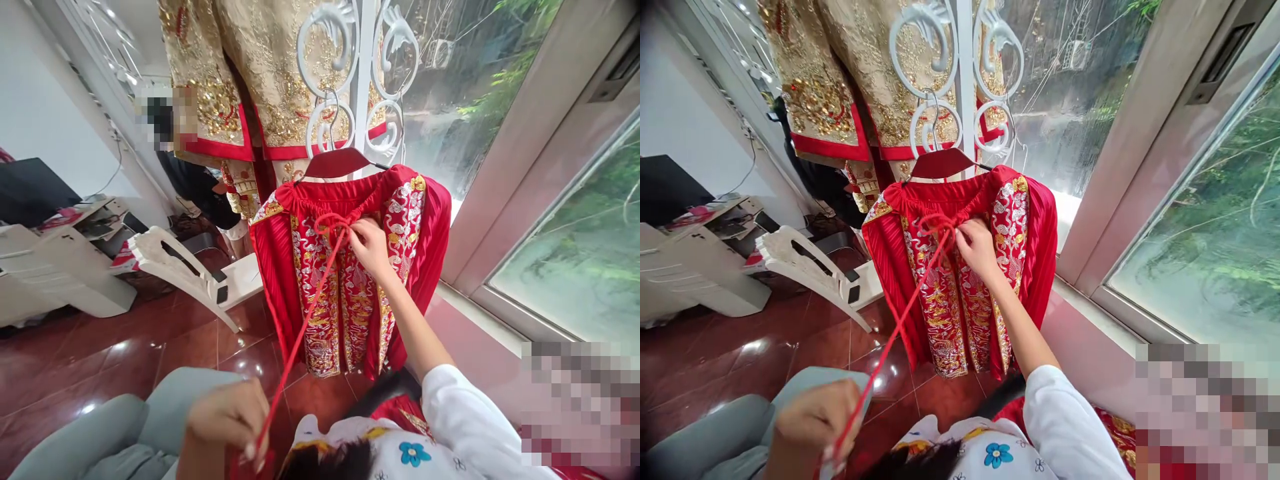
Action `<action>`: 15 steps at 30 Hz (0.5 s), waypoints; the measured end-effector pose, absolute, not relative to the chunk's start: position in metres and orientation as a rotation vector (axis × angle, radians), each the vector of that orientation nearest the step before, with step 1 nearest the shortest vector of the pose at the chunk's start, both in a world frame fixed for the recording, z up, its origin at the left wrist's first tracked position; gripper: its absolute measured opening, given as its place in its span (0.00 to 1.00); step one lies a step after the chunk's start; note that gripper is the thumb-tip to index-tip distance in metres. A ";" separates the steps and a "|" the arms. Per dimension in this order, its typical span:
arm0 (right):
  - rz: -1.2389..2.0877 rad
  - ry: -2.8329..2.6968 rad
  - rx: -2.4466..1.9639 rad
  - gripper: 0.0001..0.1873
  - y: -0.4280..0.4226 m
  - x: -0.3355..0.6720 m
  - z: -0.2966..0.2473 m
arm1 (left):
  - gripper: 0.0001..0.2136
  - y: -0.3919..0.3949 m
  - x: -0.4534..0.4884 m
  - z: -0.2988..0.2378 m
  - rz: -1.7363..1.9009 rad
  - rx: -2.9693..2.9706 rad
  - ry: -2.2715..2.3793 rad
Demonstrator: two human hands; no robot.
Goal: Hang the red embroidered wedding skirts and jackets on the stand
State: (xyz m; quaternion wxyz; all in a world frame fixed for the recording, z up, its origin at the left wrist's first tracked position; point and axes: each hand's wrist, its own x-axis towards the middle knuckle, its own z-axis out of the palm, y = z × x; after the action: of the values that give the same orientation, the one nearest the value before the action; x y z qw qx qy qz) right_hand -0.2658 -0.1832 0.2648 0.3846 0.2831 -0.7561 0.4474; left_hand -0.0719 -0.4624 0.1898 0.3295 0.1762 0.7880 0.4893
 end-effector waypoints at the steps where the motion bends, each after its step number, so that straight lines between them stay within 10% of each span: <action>1: 1.052 -1.939 0.668 0.09 -0.187 -0.266 0.261 | 0.18 -0.464 -0.064 0.174 1.194 0.483 2.024; 7: 1.217 -1.879 0.470 0.12 -0.204 -0.245 0.251 | 0.11 -0.444 -0.078 0.148 0.965 0.408 2.360; 15: 2.042 -1.744 0.518 0.33 -0.217 -0.238 0.252 | 0.20 -0.380 -0.168 0.294 0.864 0.690 3.335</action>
State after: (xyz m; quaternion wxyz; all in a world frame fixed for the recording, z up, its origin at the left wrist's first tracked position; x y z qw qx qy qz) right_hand -0.2384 -0.2173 0.2525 0.2020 0.1857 -0.6244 0.7313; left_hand -0.1682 -0.3800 0.2939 -0.1849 0.1930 0.9328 0.2417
